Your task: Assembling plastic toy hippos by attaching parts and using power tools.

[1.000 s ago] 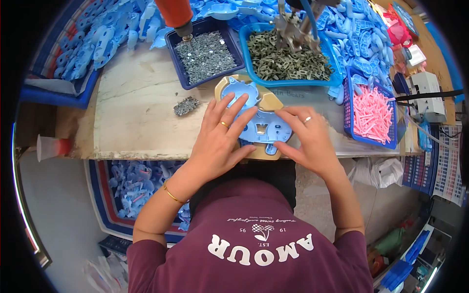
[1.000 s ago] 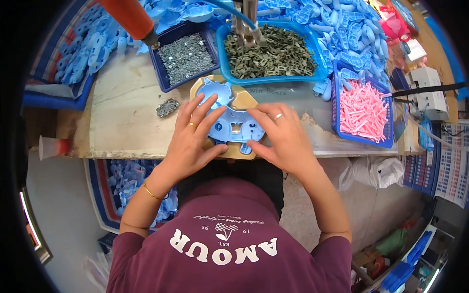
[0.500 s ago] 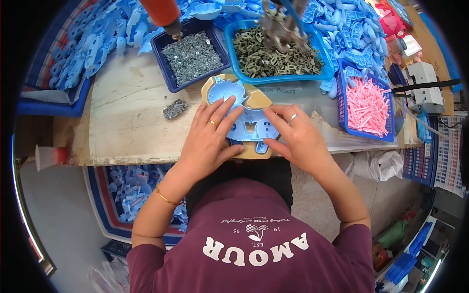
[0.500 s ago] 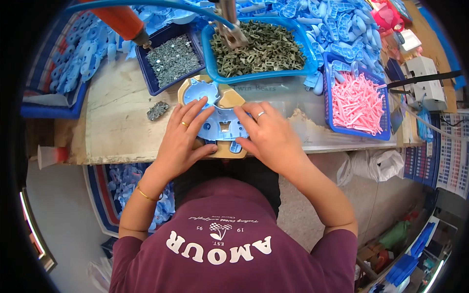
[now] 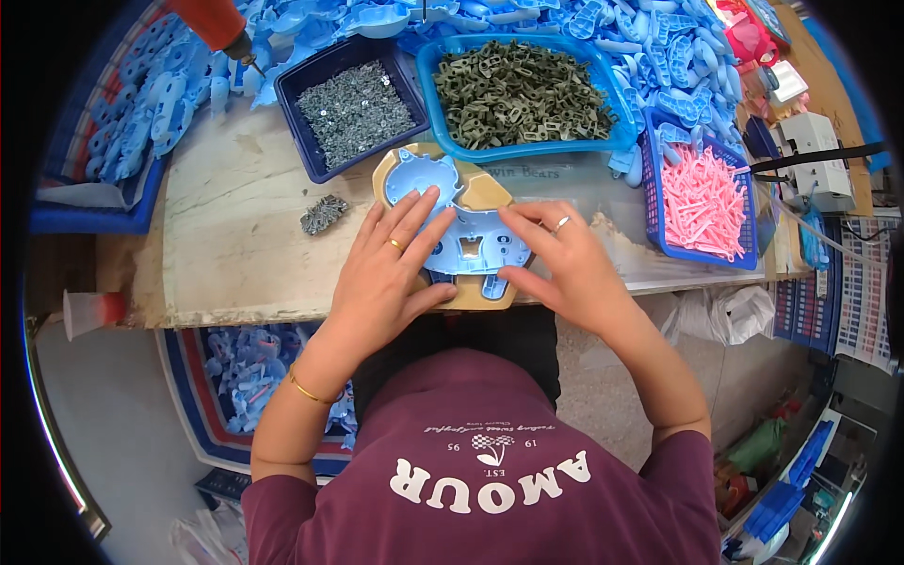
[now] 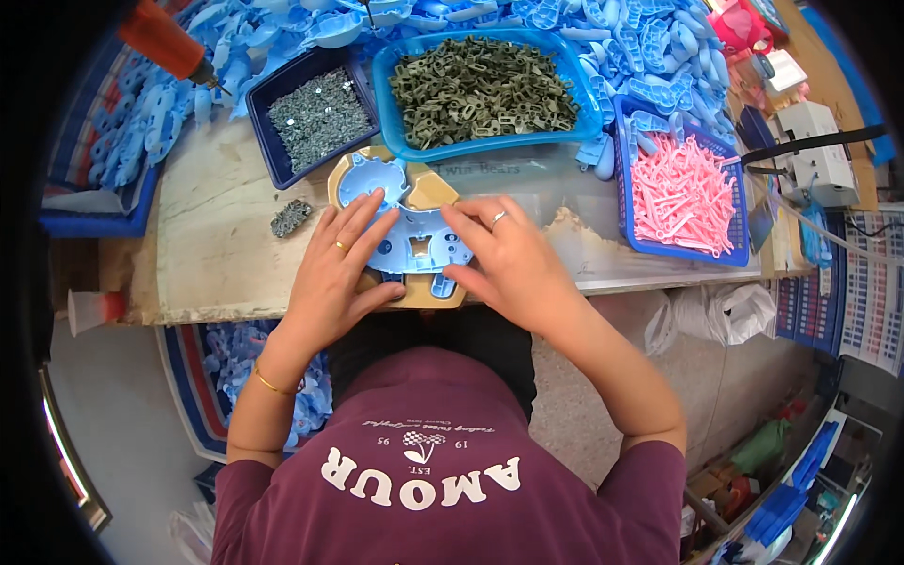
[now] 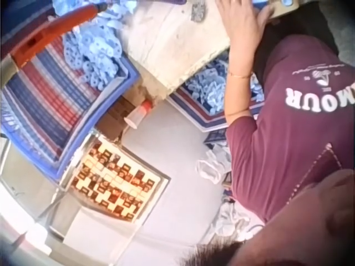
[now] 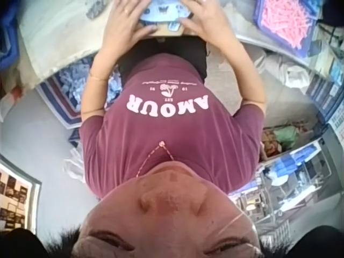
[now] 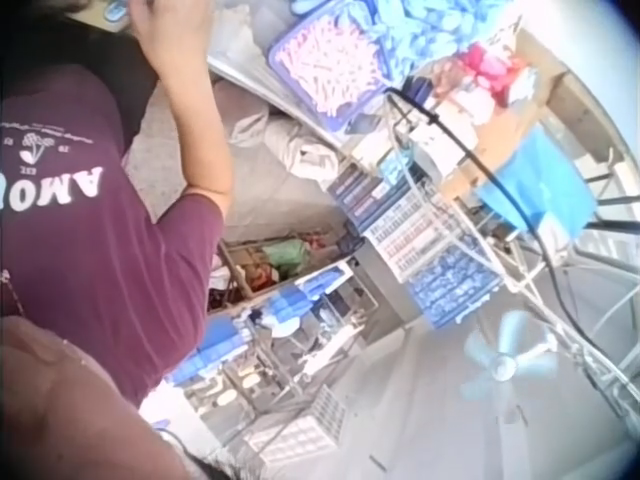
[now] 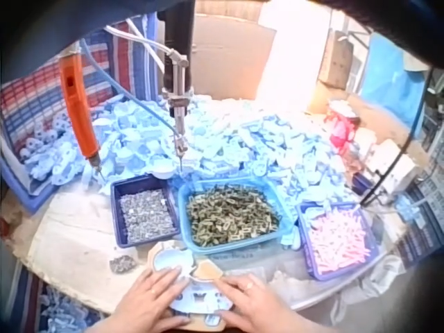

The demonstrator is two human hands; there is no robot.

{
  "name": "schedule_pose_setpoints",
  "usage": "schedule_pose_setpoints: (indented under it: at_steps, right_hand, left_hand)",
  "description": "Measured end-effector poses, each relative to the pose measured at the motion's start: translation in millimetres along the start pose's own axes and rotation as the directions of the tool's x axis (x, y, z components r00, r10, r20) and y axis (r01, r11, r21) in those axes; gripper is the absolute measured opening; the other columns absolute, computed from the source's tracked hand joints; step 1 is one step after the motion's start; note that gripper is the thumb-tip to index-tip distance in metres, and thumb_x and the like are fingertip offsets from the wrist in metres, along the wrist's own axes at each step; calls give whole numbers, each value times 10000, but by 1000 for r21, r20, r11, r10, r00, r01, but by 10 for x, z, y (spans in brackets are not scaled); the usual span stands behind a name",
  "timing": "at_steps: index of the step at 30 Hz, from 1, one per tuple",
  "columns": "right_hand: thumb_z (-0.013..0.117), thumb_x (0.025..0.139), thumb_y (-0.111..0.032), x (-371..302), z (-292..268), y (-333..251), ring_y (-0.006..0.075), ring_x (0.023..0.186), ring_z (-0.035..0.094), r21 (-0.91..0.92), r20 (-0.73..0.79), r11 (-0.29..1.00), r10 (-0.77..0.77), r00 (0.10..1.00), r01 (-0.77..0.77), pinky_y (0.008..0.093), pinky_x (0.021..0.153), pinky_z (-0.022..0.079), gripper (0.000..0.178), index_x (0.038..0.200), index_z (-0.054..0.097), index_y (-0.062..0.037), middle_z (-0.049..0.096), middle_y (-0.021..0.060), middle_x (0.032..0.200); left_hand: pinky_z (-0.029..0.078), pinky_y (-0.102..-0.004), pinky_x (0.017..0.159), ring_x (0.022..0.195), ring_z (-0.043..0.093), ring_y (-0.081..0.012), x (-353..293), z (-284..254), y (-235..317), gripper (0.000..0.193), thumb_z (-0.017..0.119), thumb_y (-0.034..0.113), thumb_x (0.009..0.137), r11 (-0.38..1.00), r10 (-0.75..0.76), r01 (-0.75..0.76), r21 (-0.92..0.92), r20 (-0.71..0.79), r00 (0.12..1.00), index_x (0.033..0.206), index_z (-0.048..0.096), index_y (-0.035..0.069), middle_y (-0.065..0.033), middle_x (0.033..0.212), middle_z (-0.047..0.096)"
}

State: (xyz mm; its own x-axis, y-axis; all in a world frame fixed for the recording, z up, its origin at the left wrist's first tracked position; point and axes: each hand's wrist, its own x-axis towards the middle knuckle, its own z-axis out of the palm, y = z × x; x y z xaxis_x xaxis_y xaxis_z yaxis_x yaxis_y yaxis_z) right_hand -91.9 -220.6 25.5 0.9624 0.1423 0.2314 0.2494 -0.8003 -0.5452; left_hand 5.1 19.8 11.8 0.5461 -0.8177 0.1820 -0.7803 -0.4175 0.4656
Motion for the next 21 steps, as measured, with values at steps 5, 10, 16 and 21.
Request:
schedule_pose_setpoints:
  at_steps: [5,10,16,21]
  right_hand:
    - [830,766,-161,14,4,0,332,1077,588,-40,-8,999,-4,1000,4,412,890,515,618,1322,604,-16,614,138,1221]
    - [841,759,-182,-6,5,-22,327,1050,589,-47,-6,999,-14,1000,14,406,863,520,622,1309,611,-6,621,135,1203]
    - [846,745,-207,-13,73,37,330,1053,582,-58,-63,998,-35,997,32,419,877,506,640,1309,615,-13,621,129,1196]
    - [825,779,-223,-5,23,-106,339,1103,567,-302,-25,953,-22,999,13,458,942,467,590,1311,629,-59,619,116,1209]
  left_hand:
    - [292,-546,1190,1434,406,-332,-2,12,-18,832,832,276,744,1000,-2,2,-8,3,1000,1478,475,112,-101,1595,390]
    - [277,-547,1196,1449,381,-347,7,13,-8,821,826,289,755,1000,-4,4,-4,1,1000,1480,479,117,-106,1597,387]
    - [285,-544,1189,1481,319,-369,53,103,108,827,816,385,765,998,13,-9,58,-60,998,1477,491,119,-113,1592,390]
    - [309,-531,1179,1483,307,-389,81,237,200,842,816,408,764,998,15,-11,67,-67,998,1480,488,111,-114,1595,383]
